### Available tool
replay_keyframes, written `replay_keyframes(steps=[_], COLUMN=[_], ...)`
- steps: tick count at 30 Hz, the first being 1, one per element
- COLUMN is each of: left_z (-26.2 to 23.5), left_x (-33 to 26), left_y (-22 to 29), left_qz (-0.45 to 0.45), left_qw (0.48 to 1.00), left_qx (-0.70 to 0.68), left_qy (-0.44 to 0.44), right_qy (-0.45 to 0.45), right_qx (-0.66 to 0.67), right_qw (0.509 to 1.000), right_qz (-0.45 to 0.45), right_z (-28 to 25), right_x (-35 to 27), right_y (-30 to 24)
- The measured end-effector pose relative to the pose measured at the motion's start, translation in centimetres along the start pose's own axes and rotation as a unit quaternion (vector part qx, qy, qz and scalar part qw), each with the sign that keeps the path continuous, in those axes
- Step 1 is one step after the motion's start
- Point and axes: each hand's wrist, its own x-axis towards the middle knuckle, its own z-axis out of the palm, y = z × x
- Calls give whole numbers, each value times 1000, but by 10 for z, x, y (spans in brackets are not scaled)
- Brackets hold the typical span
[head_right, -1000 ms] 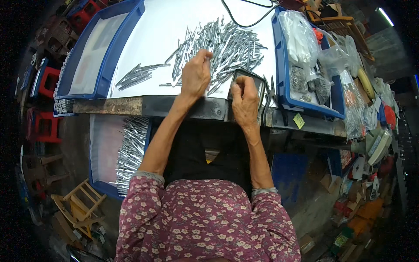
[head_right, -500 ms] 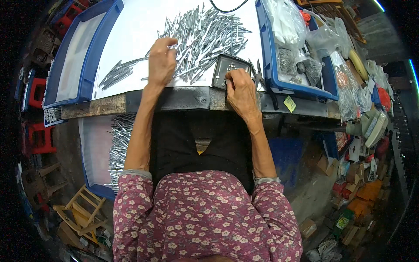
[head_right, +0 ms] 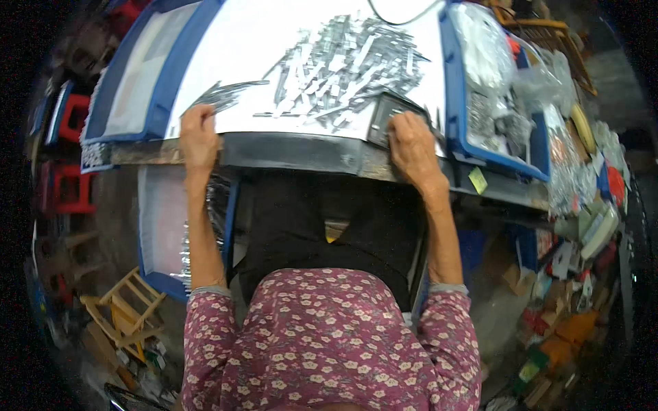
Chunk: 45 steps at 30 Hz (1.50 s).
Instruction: Manually inspecting and sorting small metal pins at a workbench.
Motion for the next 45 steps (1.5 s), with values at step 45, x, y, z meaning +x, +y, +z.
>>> replay_keyframes(steps=[45], left_z=[25], left_x=[11], left_y=[97], left_qz=[156], left_qw=[969], left_qx=[-154], left_qy=[-112], right_qy=[67], right_qx=[597], right_qw=[753], right_qz=[270], right_z=[5], right_x=[5], right_y=[-21])
